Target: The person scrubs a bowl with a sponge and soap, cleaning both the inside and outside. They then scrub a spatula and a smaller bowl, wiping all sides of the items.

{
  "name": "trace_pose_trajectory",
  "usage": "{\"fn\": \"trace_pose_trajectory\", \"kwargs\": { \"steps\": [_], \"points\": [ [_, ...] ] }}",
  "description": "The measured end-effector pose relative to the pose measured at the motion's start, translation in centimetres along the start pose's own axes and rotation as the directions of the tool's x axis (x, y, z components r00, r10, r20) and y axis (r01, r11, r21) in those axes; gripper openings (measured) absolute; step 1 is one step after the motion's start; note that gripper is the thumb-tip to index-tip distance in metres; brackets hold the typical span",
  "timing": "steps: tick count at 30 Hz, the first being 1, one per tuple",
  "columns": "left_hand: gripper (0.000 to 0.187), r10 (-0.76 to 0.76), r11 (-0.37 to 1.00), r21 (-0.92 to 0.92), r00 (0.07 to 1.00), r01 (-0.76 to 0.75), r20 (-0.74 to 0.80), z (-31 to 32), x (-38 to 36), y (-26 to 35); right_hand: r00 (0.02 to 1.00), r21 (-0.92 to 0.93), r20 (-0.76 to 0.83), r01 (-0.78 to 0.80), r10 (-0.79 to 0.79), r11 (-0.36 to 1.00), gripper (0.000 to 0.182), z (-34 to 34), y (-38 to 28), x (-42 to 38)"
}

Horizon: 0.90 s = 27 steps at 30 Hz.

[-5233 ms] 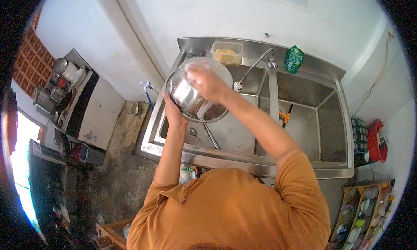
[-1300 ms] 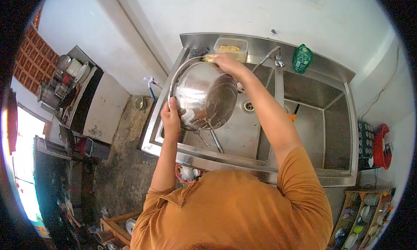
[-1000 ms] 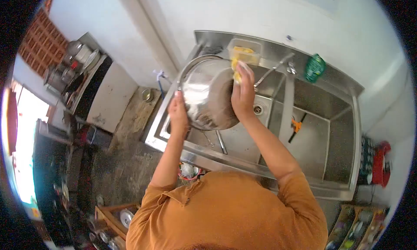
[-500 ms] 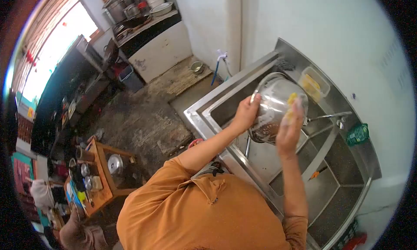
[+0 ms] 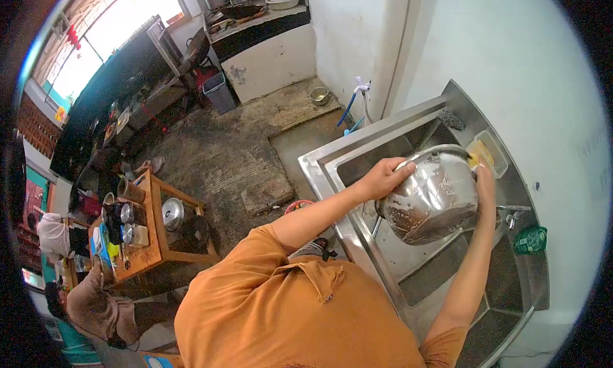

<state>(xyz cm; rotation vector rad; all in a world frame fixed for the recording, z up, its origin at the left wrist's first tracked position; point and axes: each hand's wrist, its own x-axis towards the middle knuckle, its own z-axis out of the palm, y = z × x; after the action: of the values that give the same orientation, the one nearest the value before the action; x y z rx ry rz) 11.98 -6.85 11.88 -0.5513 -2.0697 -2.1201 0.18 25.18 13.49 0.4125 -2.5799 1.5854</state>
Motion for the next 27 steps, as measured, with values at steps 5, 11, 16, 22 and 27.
{"fn": "trace_pose_trajectory", "kwargs": {
  "steps": [5,11,16,22,27],
  "points": [
    [0.04,-0.243,0.915,-0.348,0.967,0.204,-0.071,-1.5,0.5,0.3,0.98,0.561,-0.014,-0.158,0.2,0.813,0.041,-0.8,7.1,-0.9],
    [0.041,-0.361,0.899,-0.321,0.918,0.296,-0.165,-2.2,0.4,-1.8,0.968,0.471,-0.183,-0.065,0.17,0.88,0.037,1.3,7.5,-3.3],
    [0.048,-0.363,0.834,-0.521,0.891,0.18,-0.274,-0.4,1.2,-2.3,0.943,-0.192,-0.319,0.032,-0.093,0.981,0.028,2.2,1.1,-4.6],
    [0.057,-0.405,0.626,-0.766,0.9,0.144,-0.162,0.1,2.7,-3.3,0.876,0.257,-0.37,-0.223,0.309,0.94,0.031,4.1,1.5,-7.0],
    [0.054,-0.404,0.596,-0.802,0.881,0.048,-0.248,1.3,4.9,-3.3,0.792,-0.091,-0.61,-0.037,-0.027,0.995,0.038,11.1,0.8,-11.3]
  ]
}}
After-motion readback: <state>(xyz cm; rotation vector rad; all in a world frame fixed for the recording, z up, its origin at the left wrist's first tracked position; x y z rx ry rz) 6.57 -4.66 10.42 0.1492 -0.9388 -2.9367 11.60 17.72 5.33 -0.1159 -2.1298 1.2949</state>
